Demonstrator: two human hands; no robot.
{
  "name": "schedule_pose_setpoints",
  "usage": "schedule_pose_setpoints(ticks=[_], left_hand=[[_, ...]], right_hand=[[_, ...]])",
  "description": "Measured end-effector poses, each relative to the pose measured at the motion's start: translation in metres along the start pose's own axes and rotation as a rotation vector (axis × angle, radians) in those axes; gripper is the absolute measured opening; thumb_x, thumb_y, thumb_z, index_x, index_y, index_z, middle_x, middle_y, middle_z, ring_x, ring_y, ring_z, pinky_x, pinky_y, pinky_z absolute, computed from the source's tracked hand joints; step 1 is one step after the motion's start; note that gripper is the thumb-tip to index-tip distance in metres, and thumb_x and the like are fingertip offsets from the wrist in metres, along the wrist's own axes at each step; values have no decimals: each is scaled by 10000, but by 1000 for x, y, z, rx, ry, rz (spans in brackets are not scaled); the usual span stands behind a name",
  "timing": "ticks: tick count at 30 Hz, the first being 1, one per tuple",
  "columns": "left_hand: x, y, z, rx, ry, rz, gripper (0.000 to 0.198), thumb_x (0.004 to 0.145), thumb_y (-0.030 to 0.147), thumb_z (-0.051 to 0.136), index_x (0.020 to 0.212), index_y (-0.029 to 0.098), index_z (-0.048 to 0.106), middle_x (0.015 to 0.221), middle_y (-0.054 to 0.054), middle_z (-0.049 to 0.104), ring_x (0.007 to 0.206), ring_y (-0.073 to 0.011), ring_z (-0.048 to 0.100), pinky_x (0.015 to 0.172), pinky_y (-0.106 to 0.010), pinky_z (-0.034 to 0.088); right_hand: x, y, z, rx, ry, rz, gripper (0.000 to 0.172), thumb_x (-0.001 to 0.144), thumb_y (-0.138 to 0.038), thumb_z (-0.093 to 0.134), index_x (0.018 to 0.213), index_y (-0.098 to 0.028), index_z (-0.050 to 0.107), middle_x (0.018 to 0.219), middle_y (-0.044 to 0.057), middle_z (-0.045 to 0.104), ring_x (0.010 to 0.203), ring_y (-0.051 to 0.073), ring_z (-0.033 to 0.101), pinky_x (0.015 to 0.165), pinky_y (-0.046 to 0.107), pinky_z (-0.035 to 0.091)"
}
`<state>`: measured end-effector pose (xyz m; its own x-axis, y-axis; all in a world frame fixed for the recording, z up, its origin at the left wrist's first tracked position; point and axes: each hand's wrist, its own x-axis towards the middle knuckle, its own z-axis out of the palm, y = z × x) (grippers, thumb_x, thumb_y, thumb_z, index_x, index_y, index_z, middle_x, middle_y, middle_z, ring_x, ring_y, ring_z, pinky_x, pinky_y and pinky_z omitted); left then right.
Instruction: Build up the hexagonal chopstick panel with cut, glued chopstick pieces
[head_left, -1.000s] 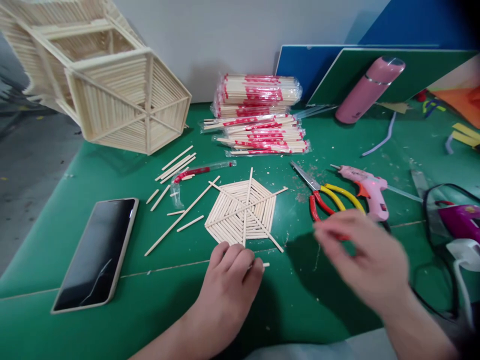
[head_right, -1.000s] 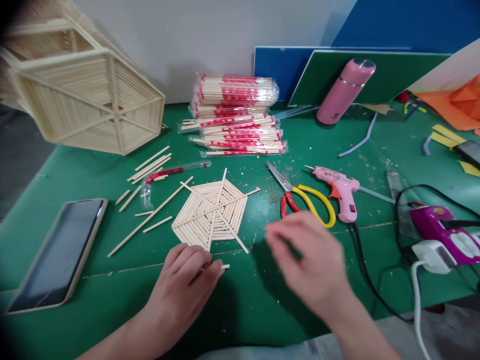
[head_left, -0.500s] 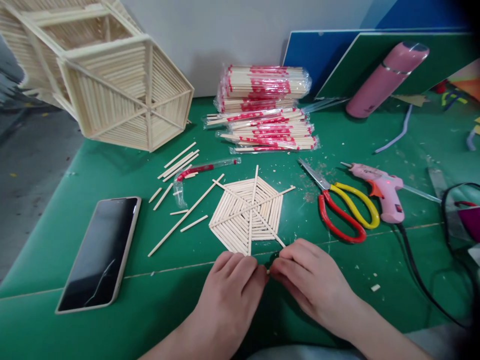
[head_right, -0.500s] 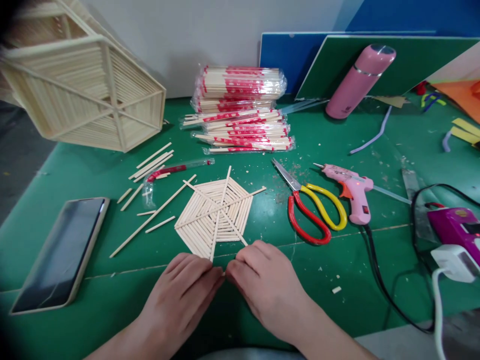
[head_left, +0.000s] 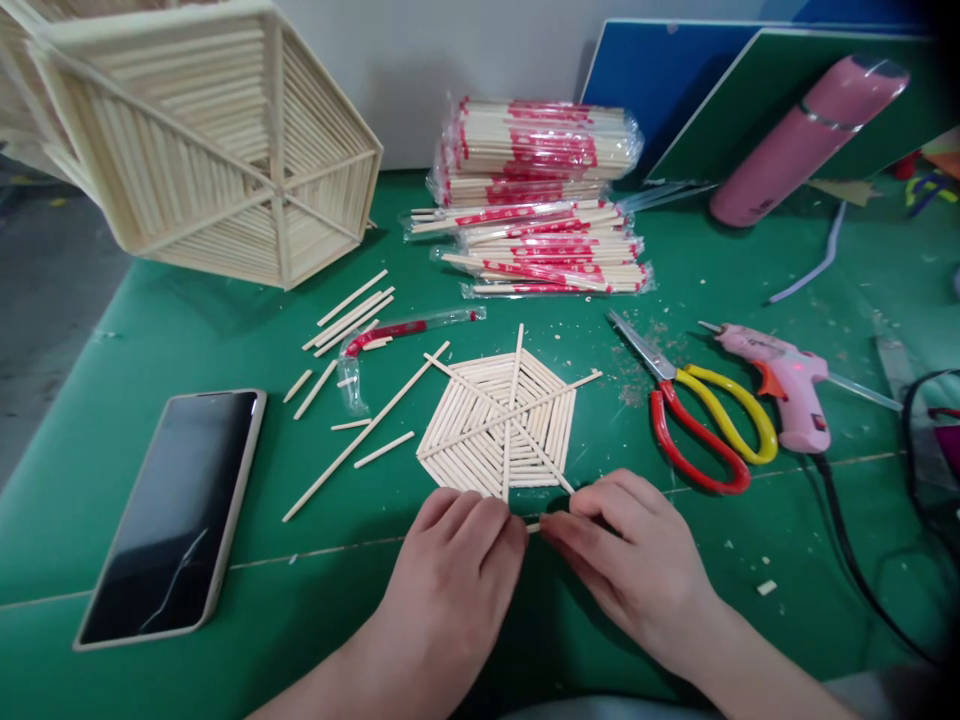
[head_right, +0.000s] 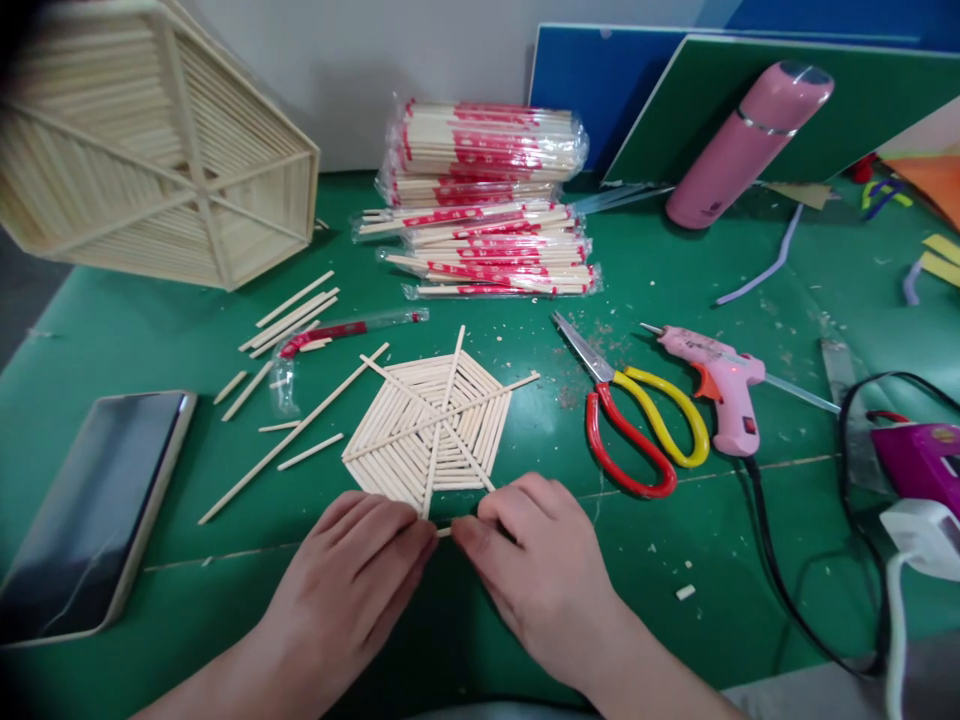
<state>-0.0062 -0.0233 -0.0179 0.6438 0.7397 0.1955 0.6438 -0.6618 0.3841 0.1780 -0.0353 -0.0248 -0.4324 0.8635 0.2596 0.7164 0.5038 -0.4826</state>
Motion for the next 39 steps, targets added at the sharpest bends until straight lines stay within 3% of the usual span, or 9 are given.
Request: schedule_pose_setpoints(ticks=[4, 12, 39], left_hand=[[2, -1, 0, -46, 37, -23, 215, 861, 128, 356, 824, 146, 566, 702, -15, 539, 627, -129, 486, 630, -304, 433], [-1, -12, 5, -84, 190, -65, 196, 814, 62, 429, 989, 82, 516, 882, -83, 532, 810, -172, 485, 748, -325, 458], [-5, -18, 9, -195, 125, -180, 232, 794, 64, 427, 980, 143, 541, 887, -62, 525, 813, -168, 475, 740, -305, 448]], right_hand=[[4, 2, 1, 3, -33, 0, 119, 816, -170, 516, 842, -183, 632, 731, 31, 591, 670, 141, 442, 580, 271, 372], [21, 12, -4, 27, -15, 93, 130, 814, -160, 514, 845, -164, 640, 755, 45, 579, 701, 148, 469, 603, 272, 400], [24, 11, -3, 24, -120, 110, 192, 845, -179, 455, 872, -183, 645, 792, 53, 593, 712, 155, 485, 604, 286, 398]])
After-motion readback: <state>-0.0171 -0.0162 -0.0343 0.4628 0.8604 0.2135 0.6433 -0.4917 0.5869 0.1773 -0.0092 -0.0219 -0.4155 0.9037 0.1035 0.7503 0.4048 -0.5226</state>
